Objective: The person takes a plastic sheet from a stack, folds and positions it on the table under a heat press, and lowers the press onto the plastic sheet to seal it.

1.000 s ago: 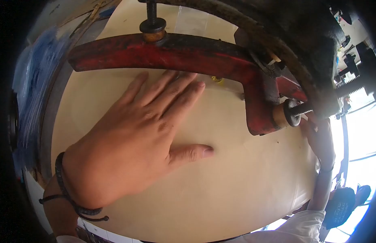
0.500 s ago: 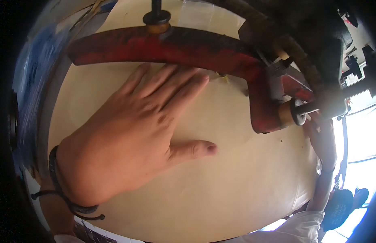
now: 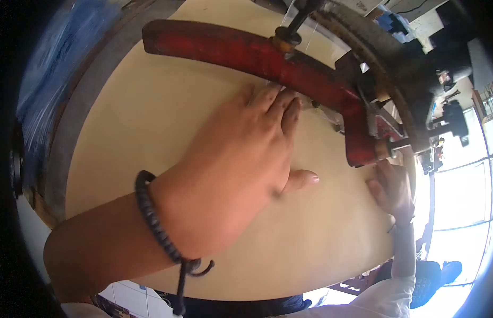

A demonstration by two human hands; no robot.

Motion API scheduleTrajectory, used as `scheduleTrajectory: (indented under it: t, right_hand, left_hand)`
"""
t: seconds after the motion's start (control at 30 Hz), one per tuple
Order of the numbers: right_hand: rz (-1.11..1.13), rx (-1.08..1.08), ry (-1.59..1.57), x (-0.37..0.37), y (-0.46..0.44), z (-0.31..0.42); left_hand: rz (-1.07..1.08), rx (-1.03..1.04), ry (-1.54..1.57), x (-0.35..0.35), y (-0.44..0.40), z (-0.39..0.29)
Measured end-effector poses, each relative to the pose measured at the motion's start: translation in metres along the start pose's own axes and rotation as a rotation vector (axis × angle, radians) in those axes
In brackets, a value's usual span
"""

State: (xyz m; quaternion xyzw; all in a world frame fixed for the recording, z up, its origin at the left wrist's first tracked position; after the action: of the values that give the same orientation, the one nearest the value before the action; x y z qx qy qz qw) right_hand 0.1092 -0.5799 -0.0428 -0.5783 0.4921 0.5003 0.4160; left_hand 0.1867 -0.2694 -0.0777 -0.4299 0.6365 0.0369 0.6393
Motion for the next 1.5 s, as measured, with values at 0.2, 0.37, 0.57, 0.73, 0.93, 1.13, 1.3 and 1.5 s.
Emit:
scheduleTrajectory:
  t: [0.2, 0.37, 0.57, 0.73, 0.93, 1.13, 1.3, 1.5]
  right_hand:
    - [-0.077, -0.091, -0.033, -0.013, -0.023, 0.067]
    - [-0.115, -0.051, -0.08, -0.018, -0.028, 0.086]
    - [-0.193, -0.001, -0.129, -0.015, -0.028, 0.088]
    - [-0.173, -0.055, -0.18, -0.017, -0.032, 0.086]
    - [-0.14, -0.062, -0.19, -0.017, -0.032, 0.083]
    - [-0.138, -0.094, -0.178, -0.017, -0.029, 0.08]
    - [-0.143, -0.131, -0.141, -0.015, -0.028, 0.077]
    - [-0.118, -0.104, -0.146, -0.015, -0.029, 0.078]
  left_hand:
    - [0.155, -0.052, -0.119, -0.007, -0.007, -0.012]
    - [0.112, -0.052, -0.113, 0.002, -0.01, -0.011]
    - [0.075, -0.126, -0.197, 0.0, -0.009, -0.02]
    - [0.332, -0.132, -0.523, -0.012, -0.014, -0.03]
    - [0.335, -0.231, -0.302, -0.016, -0.016, -0.008]
    - [0.372, -0.419, -0.317, -0.022, -0.016, 0.012]
    - [0.296, -0.278, -0.32, -0.025, -0.017, 0.012]
    - [0.126, -0.033, -0.215, -0.015, -0.023, 0.009]
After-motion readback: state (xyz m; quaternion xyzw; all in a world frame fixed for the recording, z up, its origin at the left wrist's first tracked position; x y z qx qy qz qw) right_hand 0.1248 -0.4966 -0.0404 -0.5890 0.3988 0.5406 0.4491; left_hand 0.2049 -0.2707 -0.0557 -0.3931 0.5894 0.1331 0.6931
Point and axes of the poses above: each hand's wrist, its own y-axis away from the middle knuckle, its own x-axis out of the palm, z = x × y, the point moved 4 cm from there along -y, towards the middle knuckle, and after that the axes turned 10 degrees about y, right-handed, at the moved point
